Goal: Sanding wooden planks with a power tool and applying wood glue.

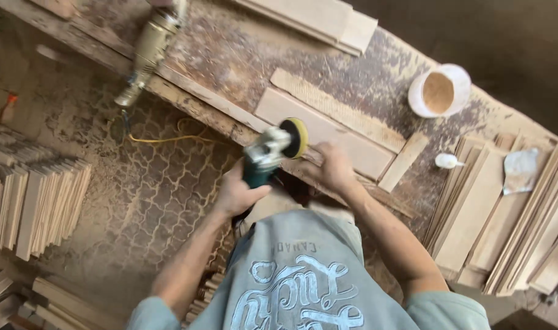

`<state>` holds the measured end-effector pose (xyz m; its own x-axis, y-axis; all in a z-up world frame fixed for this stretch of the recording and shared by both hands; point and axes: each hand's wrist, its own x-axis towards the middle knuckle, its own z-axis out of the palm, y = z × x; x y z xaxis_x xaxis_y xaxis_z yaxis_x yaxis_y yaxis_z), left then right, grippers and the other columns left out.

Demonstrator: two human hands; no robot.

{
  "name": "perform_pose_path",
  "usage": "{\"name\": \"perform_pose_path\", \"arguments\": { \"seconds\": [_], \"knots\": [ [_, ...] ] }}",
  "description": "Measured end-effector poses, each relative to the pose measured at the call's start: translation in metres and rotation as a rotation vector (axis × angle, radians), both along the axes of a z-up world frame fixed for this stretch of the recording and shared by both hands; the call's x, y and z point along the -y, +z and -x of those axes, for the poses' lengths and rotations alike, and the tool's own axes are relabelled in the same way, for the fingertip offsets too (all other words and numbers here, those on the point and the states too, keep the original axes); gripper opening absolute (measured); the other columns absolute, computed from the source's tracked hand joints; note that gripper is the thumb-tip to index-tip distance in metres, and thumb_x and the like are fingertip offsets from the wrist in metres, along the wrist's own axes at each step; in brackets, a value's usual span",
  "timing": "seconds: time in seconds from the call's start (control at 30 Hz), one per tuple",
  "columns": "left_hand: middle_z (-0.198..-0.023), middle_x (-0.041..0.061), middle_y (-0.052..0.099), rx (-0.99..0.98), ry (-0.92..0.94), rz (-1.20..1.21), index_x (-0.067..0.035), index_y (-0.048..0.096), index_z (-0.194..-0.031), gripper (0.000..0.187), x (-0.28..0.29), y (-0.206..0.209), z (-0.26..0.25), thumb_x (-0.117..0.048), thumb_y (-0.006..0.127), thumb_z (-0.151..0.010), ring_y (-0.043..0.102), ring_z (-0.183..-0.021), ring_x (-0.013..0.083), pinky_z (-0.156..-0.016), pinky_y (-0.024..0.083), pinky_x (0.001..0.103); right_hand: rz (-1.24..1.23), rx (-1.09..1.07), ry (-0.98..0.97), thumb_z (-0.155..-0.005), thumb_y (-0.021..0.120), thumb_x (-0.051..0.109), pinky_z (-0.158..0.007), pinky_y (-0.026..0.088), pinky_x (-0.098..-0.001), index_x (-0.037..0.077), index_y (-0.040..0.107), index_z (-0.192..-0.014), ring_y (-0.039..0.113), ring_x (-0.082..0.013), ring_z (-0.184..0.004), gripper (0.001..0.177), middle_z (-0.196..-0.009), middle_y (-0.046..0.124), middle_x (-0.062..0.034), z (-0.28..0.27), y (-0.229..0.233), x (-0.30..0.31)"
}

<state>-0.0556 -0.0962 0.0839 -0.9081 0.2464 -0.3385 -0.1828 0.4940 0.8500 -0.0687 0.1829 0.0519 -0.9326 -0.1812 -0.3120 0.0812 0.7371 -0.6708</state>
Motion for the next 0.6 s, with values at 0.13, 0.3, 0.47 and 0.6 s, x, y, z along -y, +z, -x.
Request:
{"name": "perform_pose_path", "arguments": {
  "seconds": [0.13,0.3,0.47,0.6],
  "knots": [
    [-0.102,0.002,0.067,0.034,0.273,-0.132,-0.007,0.056,-0.126,0.065,0.053,0.038,-0.035,-0.023,0.079,-0.066,0.067,-0.086,0.0182,-0.074,0.058,0.035,-0.275,-0.040,-0.105,-0.086,0.081,0.042,-0.107,0.044,-0.0457,0.006,0.062,-0.129,0.054,-0.0337,-0.123,0.060,-0.129,0.060,-0.0179,0.034,-0.079,-0.021],
    [-0.088,0.005,0.068,0.185,0.564,-0.176,-0.001,0.067,-0.098,0.032,0.133,-0.031,-0.115,-0.015,0.081,-0.073,0.068,-0.076,0.0191,-0.071,0.057,0.034,-0.263,-0.078,0.160,-0.082,0.081,0.039,-0.107,0.041,-0.0468,0.009,0.057,-0.135,0.047,-0.0346,-0.129,0.066,-0.140,0.053,-0.0131,0.091,-0.093,0.045],
    [-0.085,0.007,0.067,0.354,0.928,-0.152,0.000,0.065,-0.104,0.038,0.163,-0.068,-0.131,-0.012,0.080,-0.071,0.066,-0.073,0.0213,-0.067,0.054,0.038,-0.286,-0.261,0.412,-0.076,0.082,0.042,-0.105,0.040,-0.0501,0.009,0.061,-0.129,0.047,-0.0346,-0.130,0.066,-0.134,0.058,-0.0124,0.179,-0.097,0.117],
    [-0.086,0.003,0.063,0.421,1.124,-0.287,-0.007,0.059,-0.115,0.051,0.182,-0.074,-0.120,-0.009,0.079,-0.068,0.064,-0.073,0.0188,-0.065,0.052,0.039,-0.545,0.168,0.644,-0.090,0.072,0.057,-0.108,0.044,-0.0472,0.015,0.070,-0.122,0.054,-0.0304,-0.126,0.053,-0.125,0.067,-0.0085,0.232,-0.034,0.152]
  ]
}}
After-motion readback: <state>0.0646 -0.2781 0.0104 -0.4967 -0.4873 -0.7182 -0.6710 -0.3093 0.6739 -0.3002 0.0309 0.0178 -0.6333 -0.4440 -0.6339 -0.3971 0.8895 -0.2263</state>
